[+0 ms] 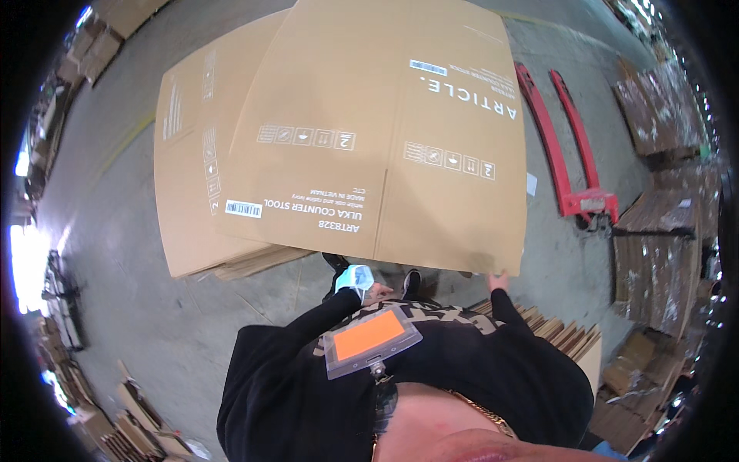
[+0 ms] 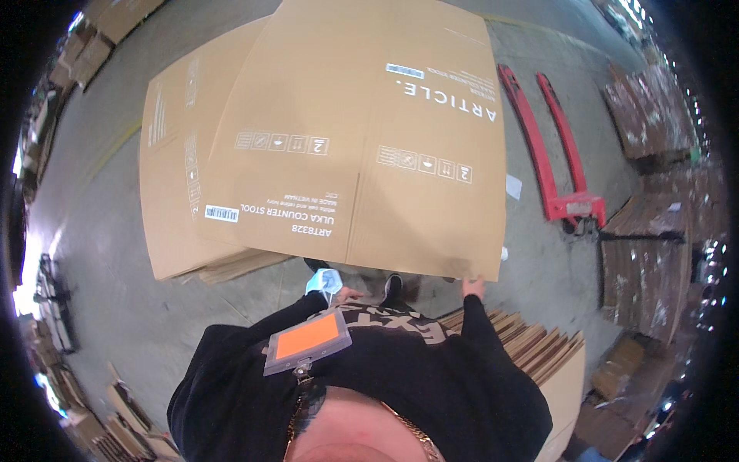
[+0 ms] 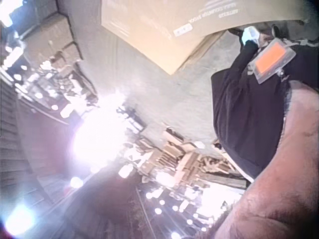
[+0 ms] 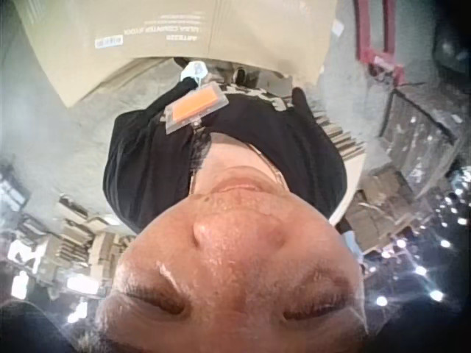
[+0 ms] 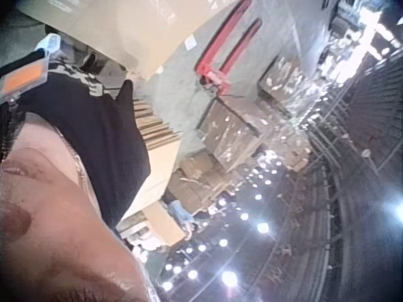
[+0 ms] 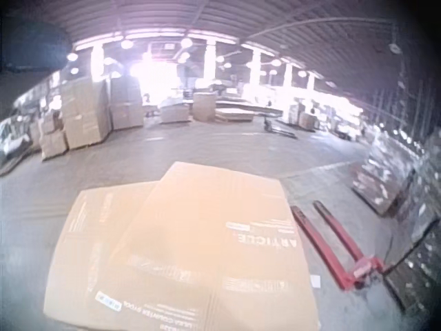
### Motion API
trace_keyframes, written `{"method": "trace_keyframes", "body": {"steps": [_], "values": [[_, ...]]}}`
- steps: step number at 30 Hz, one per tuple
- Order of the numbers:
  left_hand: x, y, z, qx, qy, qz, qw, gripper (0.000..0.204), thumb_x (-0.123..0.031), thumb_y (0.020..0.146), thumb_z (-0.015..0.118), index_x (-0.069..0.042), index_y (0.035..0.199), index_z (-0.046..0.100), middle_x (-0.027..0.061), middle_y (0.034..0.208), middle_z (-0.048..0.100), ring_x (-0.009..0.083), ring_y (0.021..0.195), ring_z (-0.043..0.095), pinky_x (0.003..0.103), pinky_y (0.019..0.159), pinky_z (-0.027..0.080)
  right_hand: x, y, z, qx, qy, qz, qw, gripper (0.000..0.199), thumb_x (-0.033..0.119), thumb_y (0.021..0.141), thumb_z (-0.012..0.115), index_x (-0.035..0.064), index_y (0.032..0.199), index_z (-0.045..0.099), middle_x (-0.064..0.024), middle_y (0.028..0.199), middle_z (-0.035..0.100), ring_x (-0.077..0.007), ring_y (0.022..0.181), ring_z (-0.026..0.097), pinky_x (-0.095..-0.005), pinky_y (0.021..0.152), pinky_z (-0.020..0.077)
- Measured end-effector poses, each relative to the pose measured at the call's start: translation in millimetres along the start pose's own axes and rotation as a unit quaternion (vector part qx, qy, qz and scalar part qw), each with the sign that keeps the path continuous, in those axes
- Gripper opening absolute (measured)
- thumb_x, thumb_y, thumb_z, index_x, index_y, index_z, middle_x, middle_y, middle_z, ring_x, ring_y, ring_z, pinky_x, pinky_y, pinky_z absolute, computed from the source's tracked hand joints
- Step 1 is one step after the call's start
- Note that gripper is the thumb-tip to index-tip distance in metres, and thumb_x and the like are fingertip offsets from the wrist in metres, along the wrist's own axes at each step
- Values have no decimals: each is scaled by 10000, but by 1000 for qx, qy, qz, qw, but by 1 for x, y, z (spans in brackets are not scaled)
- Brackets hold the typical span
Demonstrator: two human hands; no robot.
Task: The person repeatedly picks up barcode labels, peels them from their backing, and sticks them onto large flat-packed cardboard boxes. They then lift each labeled box and place it onto a growing stack on the floor.
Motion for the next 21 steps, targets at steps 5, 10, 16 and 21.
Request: {"method": "trace_keyframes", "body": {"steps": [5, 10, 16, 21], "values": [[19, -46, 27, -228, -142, -215, 939, 387, -199, 854, 623, 31, 1163, 588, 176, 1002, 675, 213, 931, 656, 335, 842, 522, -36, 55, 16, -8, 13, 227, 974, 890, 477, 756, 683, 27, 1425, 309, -243, 1371, 439, -374, 1290, 402, -449, 1031, 373], [-16, -1, 26, -282, -120, -173, 936, 340, -204, 865, 619, -3, 1139, 619, 142, 976, 683, 189, 918, 654, 321, 831, 523, -88, 192, 3, 29, 217, 70, 973, 803, 443, 742, 745, -82, 1281, 465, -230, 1247, 559, -359, 1167, 532, -408, 968, 426], [-91, -17, 27, -317, 165, -140, 924, 712, -257, 762, 701, -74, 1380, 398, 264, 1327, 454, 402, 1257, 423, 483, 1039, 348, -87, 107, 3, 267, 386, 68, 880, 591, 333, 774, 750, -53, 1183, 570, -143, 1111, 645, -251, 1010, 622, -380, 853, 491], [-154, 37, -9, -322, 459, -73, 825, 902, -344, 690, 734, -89, 1440, 303, 224, 1456, 308, 382, 1373, 268, 523, 1102, 244, -76, 100, -105, 242, 542, -64, 802, 398, 148, 805, 714, -49, 1130, 595, -106, 1057, 661, -193, 924, 642, -320, 809, 504]]}}
Point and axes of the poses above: each hand's wrist, its own y-axis towards the middle knuckle, its own z-axis out of the palm, x = y × z, the point moved 6 cm from there along y, towards the middle knuckle
